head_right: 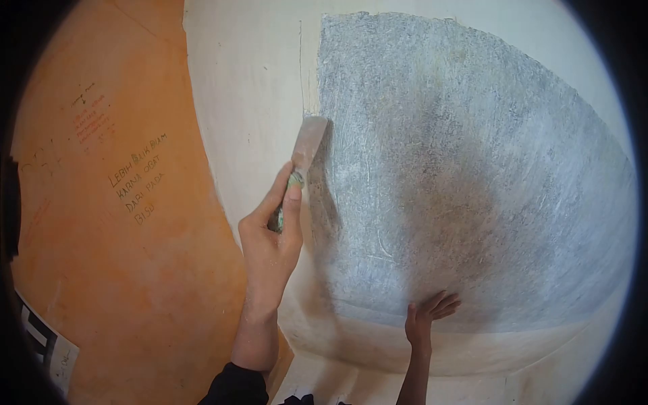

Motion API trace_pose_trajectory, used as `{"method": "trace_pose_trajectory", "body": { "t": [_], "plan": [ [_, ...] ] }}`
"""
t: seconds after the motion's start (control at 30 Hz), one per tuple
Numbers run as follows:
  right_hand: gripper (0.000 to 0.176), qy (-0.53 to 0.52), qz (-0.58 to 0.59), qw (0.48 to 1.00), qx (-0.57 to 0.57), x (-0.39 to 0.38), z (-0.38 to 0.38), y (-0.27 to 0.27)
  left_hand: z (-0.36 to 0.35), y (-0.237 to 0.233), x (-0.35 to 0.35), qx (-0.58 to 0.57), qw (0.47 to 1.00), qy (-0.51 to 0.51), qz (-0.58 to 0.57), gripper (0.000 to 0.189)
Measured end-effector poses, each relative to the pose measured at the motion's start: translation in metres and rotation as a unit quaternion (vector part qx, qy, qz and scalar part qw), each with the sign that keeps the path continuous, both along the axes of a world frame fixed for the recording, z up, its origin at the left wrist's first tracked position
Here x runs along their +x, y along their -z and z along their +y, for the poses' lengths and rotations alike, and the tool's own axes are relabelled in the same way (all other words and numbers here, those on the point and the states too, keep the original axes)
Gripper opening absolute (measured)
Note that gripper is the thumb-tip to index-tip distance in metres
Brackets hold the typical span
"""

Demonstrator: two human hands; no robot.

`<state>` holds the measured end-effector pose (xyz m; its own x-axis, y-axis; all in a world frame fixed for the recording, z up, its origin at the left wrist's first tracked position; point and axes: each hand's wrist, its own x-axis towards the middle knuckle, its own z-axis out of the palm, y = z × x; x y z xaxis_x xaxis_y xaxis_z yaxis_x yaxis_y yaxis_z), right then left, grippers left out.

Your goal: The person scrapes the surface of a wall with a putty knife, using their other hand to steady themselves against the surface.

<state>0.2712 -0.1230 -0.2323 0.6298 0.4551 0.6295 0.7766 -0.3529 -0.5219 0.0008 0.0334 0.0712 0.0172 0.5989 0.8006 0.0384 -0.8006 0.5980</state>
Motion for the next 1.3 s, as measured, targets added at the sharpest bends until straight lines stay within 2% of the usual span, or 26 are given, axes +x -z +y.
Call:
{"method": "trace_pose_trajectory", "body": {
  "t": [0.07,0.17,0.23,0.3,0.37,0.43,0.47,0.53,0.63,0.67,0.73,0.77,0.83,0.97,1.03,1.07,1.1,1.17,1.2,1.3],
  "plan": [
    [0.097,-0.009,0.002,1.0,-0.008,0.001,-0.004,-0.003,0.002,-0.001,0.002,0.012,1.0,-0.018,-0.011,0.035],
    [0.097,-0.011,0.006,1.0,-0.005,-0.002,-0.004,-0.002,0.001,-0.001,0.0,0.012,0.998,0.034,-0.054,0.035],
    [0.097,0.001,-0.01,1.0,-0.009,0.0,-0.002,-0.001,-0.005,0.004,-0.004,-0.074,0.994,0.08,-0.022,0.036],
    [0.097,0.004,-0.018,1.0,-0.004,0.001,0.003,0.001,-0.01,-0.024,-0.007,-0.099,0.993,0.065,0.006,0.037],
    [0.097,0.007,-0.029,0.999,-0.012,0.003,-0.003,0.0,-0.011,-0.028,-0.008,-0.137,0.989,0.051,0.031,0.037],
    [0.096,0.006,-0.011,1.0,-0.011,0.0,-0.002,-0.001,-0.004,-0.017,-0.007,-0.052,0.996,0.076,-0.02,0.037],
    [0.096,0.007,-0.011,1.0,-0.009,0.001,-0.002,0.0,0.001,-0.009,-0.004,-0.05,0.996,0.078,-0.02,0.037],
    [0.096,0.011,-0.018,1.0,-0.011,0.003,-0.001,0.003,0.011,0.005,0.001,0.039,0.999,0.012,-0.022,0.037],
    [0.095,0.012,-0.015,1.0,-0.01,0.002,-0.001,0.002,0.003,-0.016,-0.008,-0.019,0.999,0.027,0.0,0.038],
    [0.095,0.011,-0.012,1.0,-0.012,0.0,-0.001,0.0,0.007,-0.01,-0.007,-0.021,0.999,0.026,0.002,0.038],
    [0.095,0.004,-0.001,1.0,-0.003,-0.003,-0.001,-0.004,0.017,0.008,0.001,0.084,0.995,0.021,-0.043,0.038],
    [0.095,0.005,0.0,1.0,0.001,-0.002,0.002,-0.003,0.015,0.0,0.002,0.088,0.995,0.022,-0.042,0.038],
    [0.094,0.02,-0.023,1.0,0.009,-0.001,0.001,0.001,0.007,-0.022,0.002,0.02,1.0,-0.009,-0.009,0.038],
    [0.094,0.019,-0.015,1.0,0.006,-0.003,0.0,0.003,0.007,-0.022,0.002,-0.003,1.0,0.011,-0.011,0.038],
    [0.094,0.022,-0.019,1.0,0.004,0.002,0.001,0.004,0.022,0.001,0.01,0.123,0.991,0.008,-0.051,0.038],
    [0.094,0.023,-0.02,1.0,0.008,0.003,0.004,0.003,0.024,-0.006,0.011,0.132,0.99,-0.003,-0.053,0.038],
    [0.094,0.022,-0.021,1.0,0.008,0.002,0.003,0.003,0.017,-0.022,0.007,0.131,0.99,-0.003,-0.053,0.038],
    [0.094,0.017,-0.023,1.0,0.003,0.0,0.0,0.001,-0.003,-0.053,-0.003,-0.06,0.998,0.025,0.007,0.039],
    [0.094,0.017,-0.017,1.0,0.003,-0.001,0.001,-0.001,0.003,-0.048,-0.001,-0.003,0.999,0.023,-0.024,0.039],
    [0.093,0.019,-0.024,1.0,0.004,0.001,-0.001,0.003,0.001,-0.028,0.0,-0.022,0.997,0.064,-0.035,0.042]
  ]
}}
